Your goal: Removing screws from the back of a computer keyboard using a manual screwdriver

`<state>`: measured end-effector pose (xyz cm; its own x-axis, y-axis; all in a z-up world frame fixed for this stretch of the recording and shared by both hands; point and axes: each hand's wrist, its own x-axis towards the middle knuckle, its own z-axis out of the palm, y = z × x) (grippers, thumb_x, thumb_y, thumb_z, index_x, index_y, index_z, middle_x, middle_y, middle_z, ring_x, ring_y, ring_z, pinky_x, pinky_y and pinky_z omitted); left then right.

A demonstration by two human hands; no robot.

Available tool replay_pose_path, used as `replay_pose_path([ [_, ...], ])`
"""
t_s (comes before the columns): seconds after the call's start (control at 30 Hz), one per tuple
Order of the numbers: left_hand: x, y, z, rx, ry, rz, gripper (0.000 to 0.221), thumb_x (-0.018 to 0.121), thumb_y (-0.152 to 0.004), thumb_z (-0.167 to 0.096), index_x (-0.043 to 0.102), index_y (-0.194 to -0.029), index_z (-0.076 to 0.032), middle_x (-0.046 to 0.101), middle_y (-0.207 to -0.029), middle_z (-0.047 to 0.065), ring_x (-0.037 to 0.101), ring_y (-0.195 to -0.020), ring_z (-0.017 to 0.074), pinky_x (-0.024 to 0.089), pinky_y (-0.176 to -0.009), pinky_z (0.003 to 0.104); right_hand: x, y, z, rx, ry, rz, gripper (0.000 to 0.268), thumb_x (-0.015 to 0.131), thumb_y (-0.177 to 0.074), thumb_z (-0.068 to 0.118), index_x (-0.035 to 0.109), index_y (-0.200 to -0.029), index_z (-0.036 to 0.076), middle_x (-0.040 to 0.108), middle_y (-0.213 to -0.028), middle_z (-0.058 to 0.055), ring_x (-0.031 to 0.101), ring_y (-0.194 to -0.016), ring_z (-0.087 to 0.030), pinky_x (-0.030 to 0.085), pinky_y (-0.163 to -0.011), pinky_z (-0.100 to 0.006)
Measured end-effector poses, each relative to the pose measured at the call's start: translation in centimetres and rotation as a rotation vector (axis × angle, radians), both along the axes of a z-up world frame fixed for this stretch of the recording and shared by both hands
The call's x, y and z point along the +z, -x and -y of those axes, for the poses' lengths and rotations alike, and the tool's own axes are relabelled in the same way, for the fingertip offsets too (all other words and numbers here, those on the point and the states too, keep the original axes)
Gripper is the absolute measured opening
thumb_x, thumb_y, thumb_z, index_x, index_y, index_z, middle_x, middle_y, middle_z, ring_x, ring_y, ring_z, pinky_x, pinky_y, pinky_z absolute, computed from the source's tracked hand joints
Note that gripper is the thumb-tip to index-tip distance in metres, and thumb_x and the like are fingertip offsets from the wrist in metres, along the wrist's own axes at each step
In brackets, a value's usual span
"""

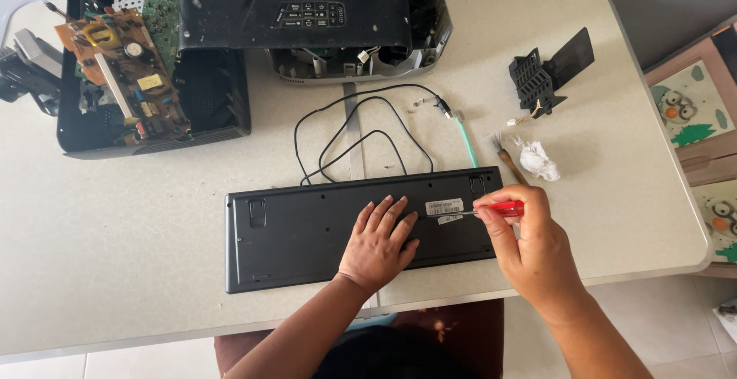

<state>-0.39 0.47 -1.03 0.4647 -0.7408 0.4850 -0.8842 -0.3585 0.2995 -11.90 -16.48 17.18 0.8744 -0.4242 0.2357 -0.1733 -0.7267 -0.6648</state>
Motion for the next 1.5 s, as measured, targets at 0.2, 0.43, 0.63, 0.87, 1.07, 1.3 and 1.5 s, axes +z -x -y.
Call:
replay_pose_path([
  [0.2, 0.0, 0.0, 0.0, -0.004, -0.025, -0.004, 0.04, 0.063, -0.097, -0.039, 0.065, -0.131, -0.017, 0.057, -0.148, 0.01, 0.052, -0.139, 0.0301, 0.037, -0.116, 0.049, -0.4, 0.2, 0.1, 0.031, -0.022, 0.021, 0.019, 0.059, -0.101, 0.013, 0.051, -0.117, 0.005, 0.074, -0.107, -0.008, 0.076, -0.098, -0.017, 0.063, -0.087, -0.031],
  [0.43, -0.1, 0.1, 0.0, -0.003, -0.03, -0.014, 0.041, 0.064, -0.096, -0.039, 0.065, -0.131, -0.017, 0.056, -0.149, 0.01, 0.051, -0.14, 0.0303, 0.036, -0.116, 0.049, 1.7, -0.7, 0.2, 0.09, 0.124, 0.111, 0.037, 0.066, -0.098, 0.005, 0.059, -0.134, 0.001, 0.056, -0.116, -0.015, 0.064, -0.101, -0.021, 0.06, -0.097, -0.033],
  [0.63, -0.2, 0.1, -0.1, 0.003, -0.025, 0.003, 0.041, 0.063, -0.097, -0.039, 0.065, -0.131, -0.017, 0.057, -0.148, 0.01, 0.052, -0.139, 0.0299, 0.037, -0.116, 0.049, 1.2, -0.8, 0.7, 0.136, 0.302, 0.211, 0.03, 0.081, -0.09, 0.007, 0.065, -0.115, 0.005, 0.067, -0.106, -0.011, 0.073, -0.084, -0.015, 0.055, -0.089, -0.03],
  [0.87, -2.1, 0.2, 0.5, 0.036, -0.017, -0.004, 0.047, 0.058, -0.095, -0.048, 0.06, -0.135, -0.023, 0.057, -0.143, 0.007, 0.051, -0.139, 0.0291, 0.034, -0.118, 0.05, -0.6, -1.0, 1.3, -0.018, 0.457, 0.123, 0.02, 0.076, -0.097, 0.03, 0.068, -0.103, 0.013, 0.067, -0.08, -0.001, 0.069, -0.069, -0.019, 0.059, -0.065, -0.028],
  [1.07, -1.9, 0.4, 0.4, 0.03, -0.03, -0.003, 0.047, 0.058, -0.096, -0.047, 0.059, -0.135, -0.023, 0.057, -0.143, 0.007, 0.051, -0.139, 0.0294, 0.035, -0.118, 0.05, 0.9, -1.2, 2.0, 0.059, 0.339, 0.055, 0.027, 0.068, -0.101, 0.017, 0.065, -0.126, 0.007, 0.06, -0.088, -0.01, 0.068, -0.078, -0.031, 0.06, -0.071, -0.039],
  [1.3, -1.9, 0.3, 0.4, 0.027, -0.042, 0.0, 0.046, 0.058, -0.096, -0.047, 0.059, -0.135, -0.022, 0.056, -0.143, 0.007, 0.051, -0.139, 0.0294, 0.034, -0.118, 0.05, 1.5, -1.4, 2.2, 0.17, 0.282, 0.013, 0.04, 0.062, -0.1, 0.016, 0.058, -0.14, 0.009, 0.056, -0.09, -0.01, 0.066, -0.08, -0.031, 0.059, -0.074, -0.041],
  [1.5, -2.0, 0.3, 0.3, 0.032, -0.047, 0.019, 0.045, 0.058, -0.096, -0.047, 0.06, -0.134, -0.023, 0.057, -0.143, 0.007, 0.052, -0.138, 0.0291, 0.035, -0.117, 0.05, 3.2, -1.6, 0.9, 0.26, 0.261, -0.013, 0.043, 0.059, -0.099, 0.01, 0.055, -0.141, 0.005, 0.057, -0.097, -0.013, 0.068, -0.09, -0.037, 0.06, -0.079, -0.044],
])
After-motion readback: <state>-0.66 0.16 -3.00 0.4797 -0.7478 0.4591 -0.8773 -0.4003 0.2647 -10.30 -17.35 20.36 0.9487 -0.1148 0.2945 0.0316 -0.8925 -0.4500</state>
